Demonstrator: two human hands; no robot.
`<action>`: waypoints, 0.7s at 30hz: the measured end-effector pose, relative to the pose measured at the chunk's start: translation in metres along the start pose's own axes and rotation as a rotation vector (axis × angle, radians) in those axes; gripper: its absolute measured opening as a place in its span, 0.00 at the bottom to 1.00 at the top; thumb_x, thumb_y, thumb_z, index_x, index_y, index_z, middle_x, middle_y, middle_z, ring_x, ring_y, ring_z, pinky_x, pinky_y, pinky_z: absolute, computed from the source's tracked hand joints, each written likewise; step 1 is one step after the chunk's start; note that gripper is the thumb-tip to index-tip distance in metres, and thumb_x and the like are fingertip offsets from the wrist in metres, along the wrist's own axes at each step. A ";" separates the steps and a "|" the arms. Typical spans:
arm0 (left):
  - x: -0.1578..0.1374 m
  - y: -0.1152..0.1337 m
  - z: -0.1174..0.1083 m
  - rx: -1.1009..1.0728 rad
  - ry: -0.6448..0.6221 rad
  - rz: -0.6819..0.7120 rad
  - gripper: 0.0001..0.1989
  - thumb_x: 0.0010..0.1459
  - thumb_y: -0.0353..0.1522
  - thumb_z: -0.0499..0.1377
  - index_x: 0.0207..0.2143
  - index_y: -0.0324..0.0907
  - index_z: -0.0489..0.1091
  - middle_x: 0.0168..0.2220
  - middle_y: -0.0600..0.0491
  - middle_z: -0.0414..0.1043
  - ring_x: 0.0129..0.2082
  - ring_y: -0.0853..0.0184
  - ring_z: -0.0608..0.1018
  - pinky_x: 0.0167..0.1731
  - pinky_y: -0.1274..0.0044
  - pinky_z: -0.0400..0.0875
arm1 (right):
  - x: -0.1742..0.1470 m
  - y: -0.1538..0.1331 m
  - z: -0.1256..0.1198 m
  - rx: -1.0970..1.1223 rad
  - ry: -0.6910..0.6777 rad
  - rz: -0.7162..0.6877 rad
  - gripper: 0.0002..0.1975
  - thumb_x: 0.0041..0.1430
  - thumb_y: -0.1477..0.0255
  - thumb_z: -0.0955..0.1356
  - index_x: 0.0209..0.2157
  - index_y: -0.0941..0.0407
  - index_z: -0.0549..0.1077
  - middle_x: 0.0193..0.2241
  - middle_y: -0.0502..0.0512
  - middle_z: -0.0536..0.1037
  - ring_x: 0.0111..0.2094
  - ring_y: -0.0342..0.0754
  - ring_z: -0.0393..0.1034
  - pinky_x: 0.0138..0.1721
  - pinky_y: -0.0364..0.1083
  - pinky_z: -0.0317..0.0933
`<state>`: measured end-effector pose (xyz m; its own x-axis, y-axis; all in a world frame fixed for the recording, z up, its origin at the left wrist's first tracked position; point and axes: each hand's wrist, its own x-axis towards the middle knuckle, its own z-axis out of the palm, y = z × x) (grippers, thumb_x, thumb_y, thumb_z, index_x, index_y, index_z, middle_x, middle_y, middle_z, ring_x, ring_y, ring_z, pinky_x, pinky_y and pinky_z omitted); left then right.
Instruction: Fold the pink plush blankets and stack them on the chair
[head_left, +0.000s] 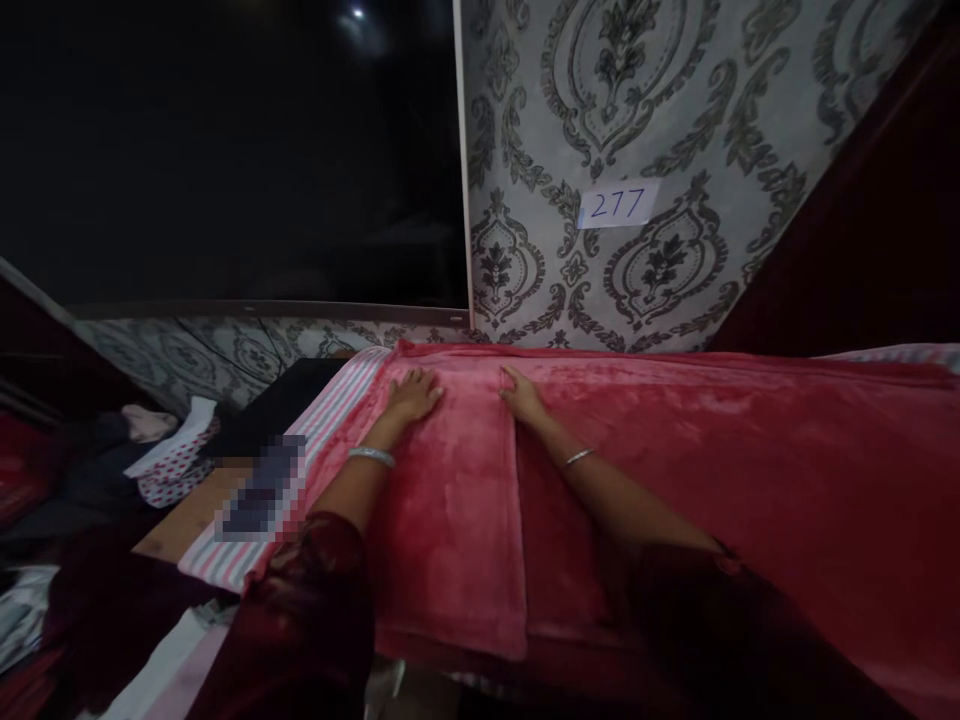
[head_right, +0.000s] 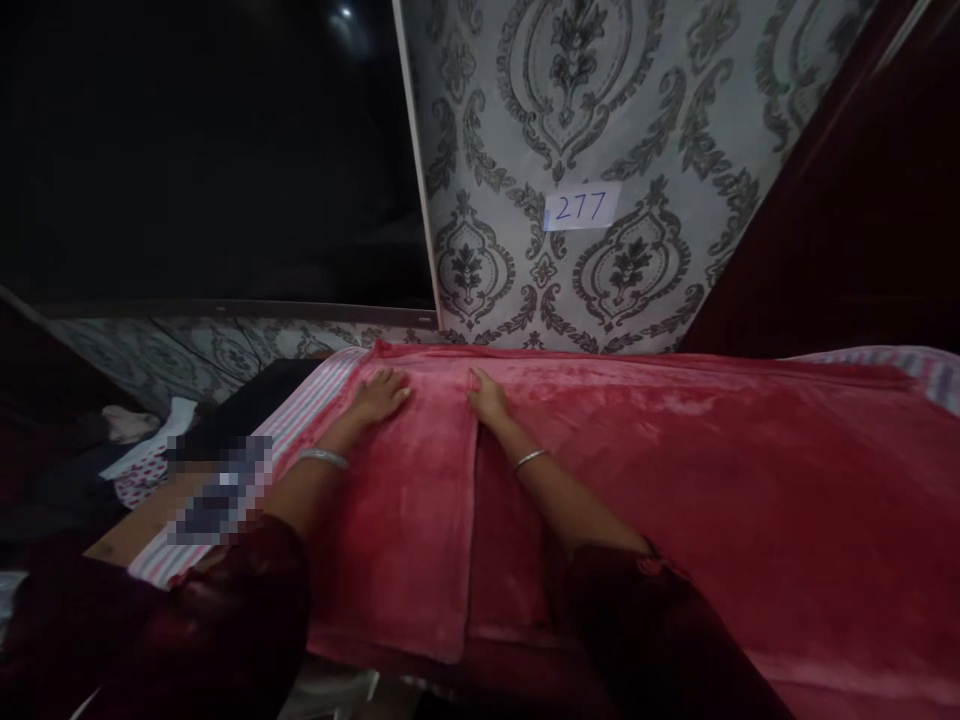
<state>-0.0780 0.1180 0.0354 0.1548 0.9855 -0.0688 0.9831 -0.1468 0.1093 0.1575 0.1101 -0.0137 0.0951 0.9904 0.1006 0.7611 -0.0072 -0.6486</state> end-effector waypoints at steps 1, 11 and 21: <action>0.002 0.000 0.006 0.020 0.002 -0.017 0.30 0.69 0.44 0.43 0.70 0.44 0.52 0.73 0.44 0.43 0.73 0.54 0.47 0.67 0.49 0.42 | -0.003 0.001 0.000 -0.016 0.001 0.013 0.32 0.62 0.74 0.63 0.68 0.53 0.61 0.56 0.56 0.76 0.51 0.50 0.74 0.52 0.46 0.67; 0.006 -0.010 0.041 0.105 0.093 -0.043 0.33 0.69 0.48 0.38 0.72 0.48 0.47 0.74 0.48 0.42 0.73 0.56 0.47 0.65 0.48 0.47 | -0.024 -0.044 -0.009 -0.263 0.049 -0.066 0.29 0.65 0.74 0.60 0.67 0.59 0.61 0.69 0.67 0.56 0.69 0.60 0.50 0.66 0.59 0.48; 0.011 -0.013 0.042 0.083 0.076 -0.045 0.31 0.68 0.49 0.42 0.71 0.56 0.49 0.74 0.52 0.39 0.73 0.52 0.44 0.65 0.46 0.46 | -0.028 -0.054 0.053 -0.382 -0.124 -0.182 0.37 0.69 0.55 0.56 0.70 0.65 0.52 0.71 0.69 0.48 0.72 0.60 0.37 0.69 0.61 0.31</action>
<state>-0.0852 0.1269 -0.0089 0.1054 0.9944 0.0038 0.9941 -0.1054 0.0255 0.0793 0.0907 -0.0214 -0.1218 0.9892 0.0811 0.9432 0.1408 -0.3008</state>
